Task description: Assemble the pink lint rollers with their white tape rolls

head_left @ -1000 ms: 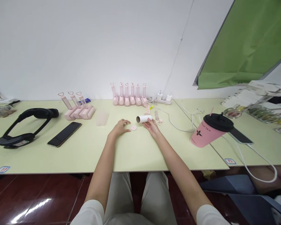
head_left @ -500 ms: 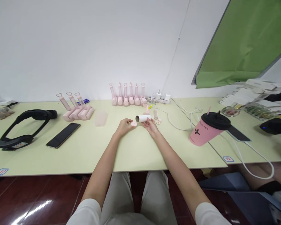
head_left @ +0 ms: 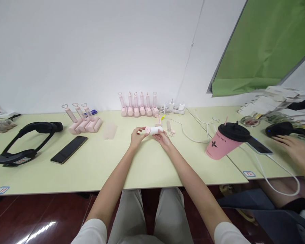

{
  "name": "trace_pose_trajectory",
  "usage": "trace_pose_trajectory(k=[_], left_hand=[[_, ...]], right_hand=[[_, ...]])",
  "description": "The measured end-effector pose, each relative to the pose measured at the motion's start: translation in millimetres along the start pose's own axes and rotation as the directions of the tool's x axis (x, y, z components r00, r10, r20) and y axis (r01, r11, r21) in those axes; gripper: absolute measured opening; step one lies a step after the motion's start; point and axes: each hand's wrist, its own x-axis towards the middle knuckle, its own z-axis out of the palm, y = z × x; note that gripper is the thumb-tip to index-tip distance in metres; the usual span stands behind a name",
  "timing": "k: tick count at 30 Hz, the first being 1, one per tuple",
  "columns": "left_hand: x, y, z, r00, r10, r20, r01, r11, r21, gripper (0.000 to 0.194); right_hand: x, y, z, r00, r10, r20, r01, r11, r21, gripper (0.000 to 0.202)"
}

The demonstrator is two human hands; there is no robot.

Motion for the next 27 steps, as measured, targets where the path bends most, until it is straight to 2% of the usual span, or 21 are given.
trace_pose_trajectory(k=[5,7,11,13,15,17,19,22,27], left_hand=[[-0.7,-4.0,1.1,0.995,0.094,-0.04,-0.09,0.991,0.094,0.033],[-1.4,-4.5,-0.2,0.992,0.125,-0.029,-0.12,0.984,0.129,0.033],[-5.8,-1.8,0.0,0.982,0.189,-0.006,-0.185,0.966,0.18,0.046],[-8.9,0.3,2.7,0.971,0.239,0.022,-0.238,0.947,0.215,0.044],[-11.5,1.6,6.4,0.958,0.281,0.066,-0.288,0.924,0.251,0.044],[-12.3,1.4,9.4,0.951,0.298,0.083,-0.309,0.911,0.274,0.055],[-10.9,-1.0,9.7,0.952,0.301,0.053,-0.303,0.909,0.287,0.064],[-5.6,-8.5,5.2,0.964,0.262,-0.054,-0.236,0.929,0.284,0.062],[4.3,-23.1,-3.6,0.979,0.041,-0.197,-0.014,0.99,0.137,0.054]], right_hand=[[-1.0,-0.9,-0.6,1.0,0.004,0.011,-0.004,1.0,-0.001,0.021],[-1.1,-1.2,-0.8,1.0,0.0,0.009,0.0,1.0,-0.006,0.021],[-1.4,-1.3,0.2,1.0,0.005,0.004,-0.005,1.0,-0.021,0.02],[-2.5,-1.4,0.9,1.0,0.005,0.01,-0.005,1.0,-0.031,0.019],[-4.7,-2.1,1.5,0.999,0.007,0.04,-0.005,0.998,-0.055,0.02],[-7.8,-3.4,1.9,0.994,0.009,0.106,0.002,0.995,-0.1,0.022],[-11.1,-5.0,2.2,0.983,0.014,0.186,0.017,0.987,-0.163,0.024],[-14.3,-6.0,2.5,0.961,0.018,0.277,0.056,0.964,-0.259,0.032],[-9.4,1.4,-0.1,0.944,-0.011,0.33,0.147,0.909,-0.391,0.048]])
